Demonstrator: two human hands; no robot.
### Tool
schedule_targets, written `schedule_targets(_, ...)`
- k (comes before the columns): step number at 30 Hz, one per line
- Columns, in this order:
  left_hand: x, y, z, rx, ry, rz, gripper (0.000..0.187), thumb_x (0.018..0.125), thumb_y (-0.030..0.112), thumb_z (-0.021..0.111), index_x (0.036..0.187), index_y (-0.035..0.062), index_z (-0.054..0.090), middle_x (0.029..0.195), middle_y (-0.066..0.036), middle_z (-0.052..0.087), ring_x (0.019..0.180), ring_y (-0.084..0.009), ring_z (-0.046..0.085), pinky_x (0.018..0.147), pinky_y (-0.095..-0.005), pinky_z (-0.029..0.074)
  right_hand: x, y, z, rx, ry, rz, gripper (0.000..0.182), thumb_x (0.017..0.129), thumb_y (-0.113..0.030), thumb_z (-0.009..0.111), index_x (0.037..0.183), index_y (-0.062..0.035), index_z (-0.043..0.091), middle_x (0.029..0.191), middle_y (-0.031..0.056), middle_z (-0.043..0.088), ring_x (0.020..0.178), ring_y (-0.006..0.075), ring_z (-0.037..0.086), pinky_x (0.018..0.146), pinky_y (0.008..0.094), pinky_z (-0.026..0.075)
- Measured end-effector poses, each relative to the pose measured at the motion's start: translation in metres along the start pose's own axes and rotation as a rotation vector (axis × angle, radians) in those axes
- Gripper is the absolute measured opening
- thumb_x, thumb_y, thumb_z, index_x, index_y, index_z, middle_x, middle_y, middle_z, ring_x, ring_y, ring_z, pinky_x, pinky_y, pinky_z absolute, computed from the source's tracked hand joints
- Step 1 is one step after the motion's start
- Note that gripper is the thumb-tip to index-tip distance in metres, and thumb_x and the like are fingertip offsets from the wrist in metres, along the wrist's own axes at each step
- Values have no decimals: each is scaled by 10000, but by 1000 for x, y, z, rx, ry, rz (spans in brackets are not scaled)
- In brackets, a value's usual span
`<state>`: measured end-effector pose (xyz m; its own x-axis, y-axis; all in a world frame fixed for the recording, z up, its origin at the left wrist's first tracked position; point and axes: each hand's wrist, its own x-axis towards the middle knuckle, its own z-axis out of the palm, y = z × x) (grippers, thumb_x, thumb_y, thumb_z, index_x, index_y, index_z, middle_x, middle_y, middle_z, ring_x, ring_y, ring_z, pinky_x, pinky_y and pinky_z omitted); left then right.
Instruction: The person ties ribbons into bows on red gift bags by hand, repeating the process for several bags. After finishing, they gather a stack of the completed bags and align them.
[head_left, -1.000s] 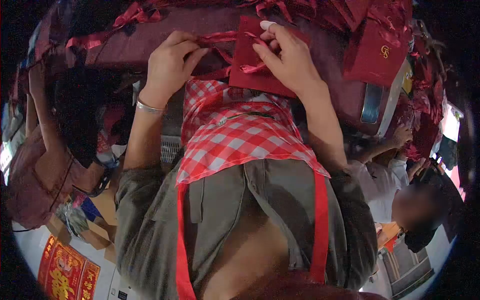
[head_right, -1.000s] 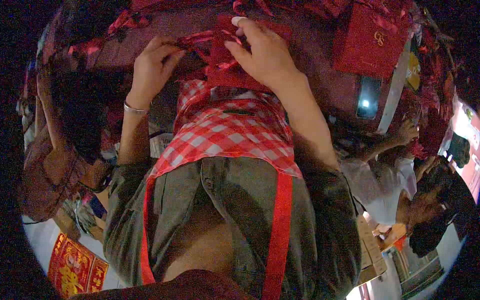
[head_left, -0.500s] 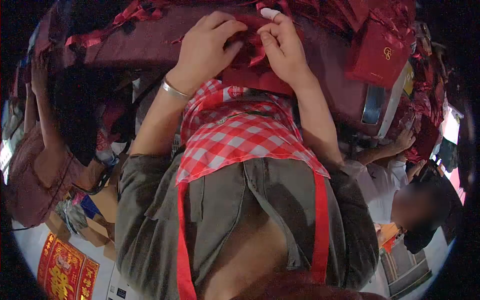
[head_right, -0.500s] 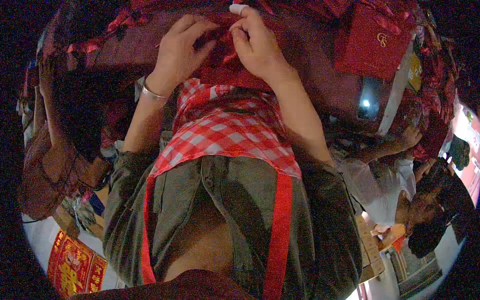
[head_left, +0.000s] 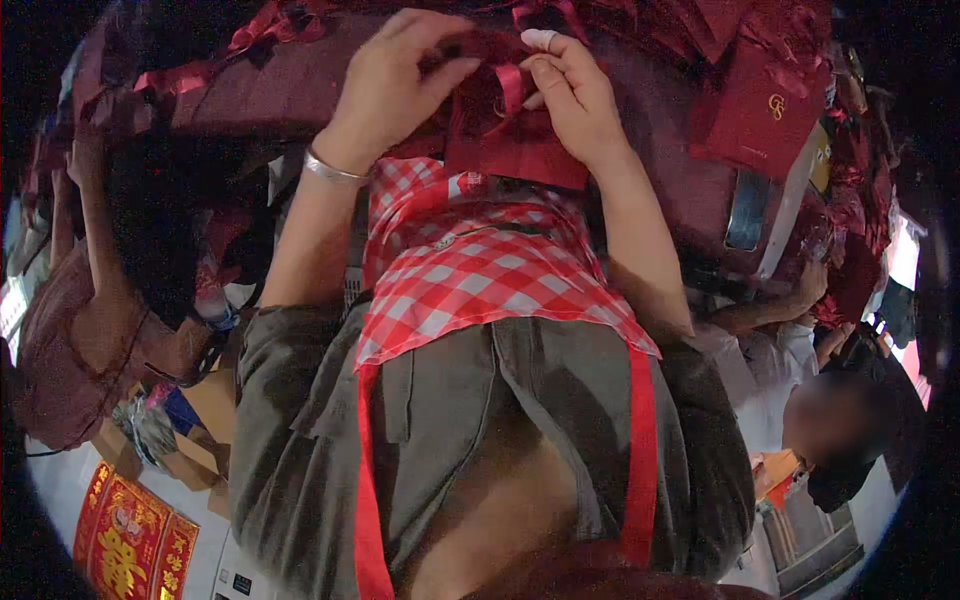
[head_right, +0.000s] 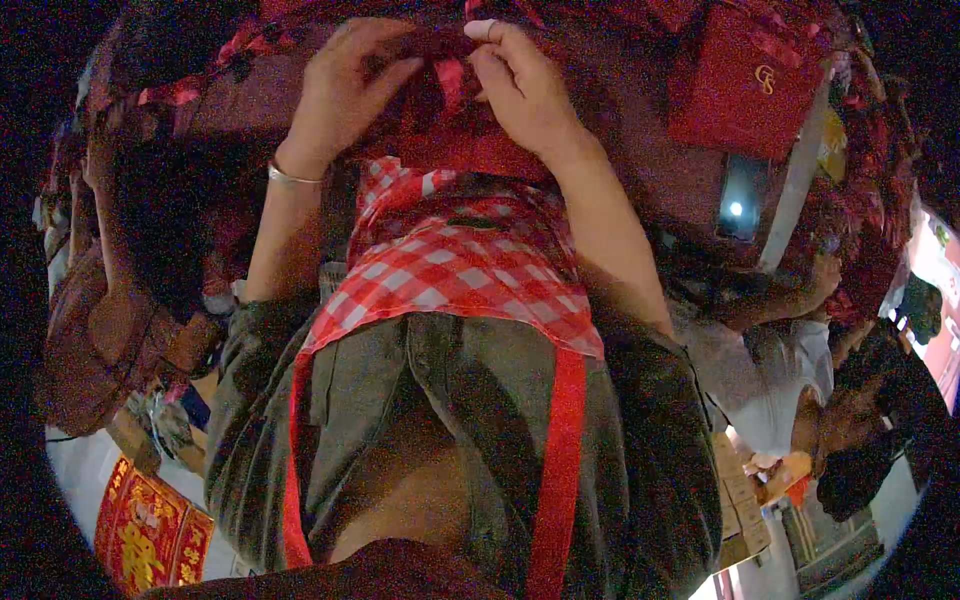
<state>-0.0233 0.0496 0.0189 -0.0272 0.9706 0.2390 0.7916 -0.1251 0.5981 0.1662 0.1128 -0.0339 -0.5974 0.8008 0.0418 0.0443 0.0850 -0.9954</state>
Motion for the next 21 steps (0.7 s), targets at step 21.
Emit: schedule_targets(21, -41, -53, -16, 241, 11, 99, 256, 733, 183, 705, 973, 108, 661, 889, -60, 610, 851, -271, 596, 740, -361, 495, -2, 8, -1, 8, 58, -32, 242, 920, -129, 534, 1140, -32, 556, 892, 19, 608, 738, 72, 563, 657, 230, 498)
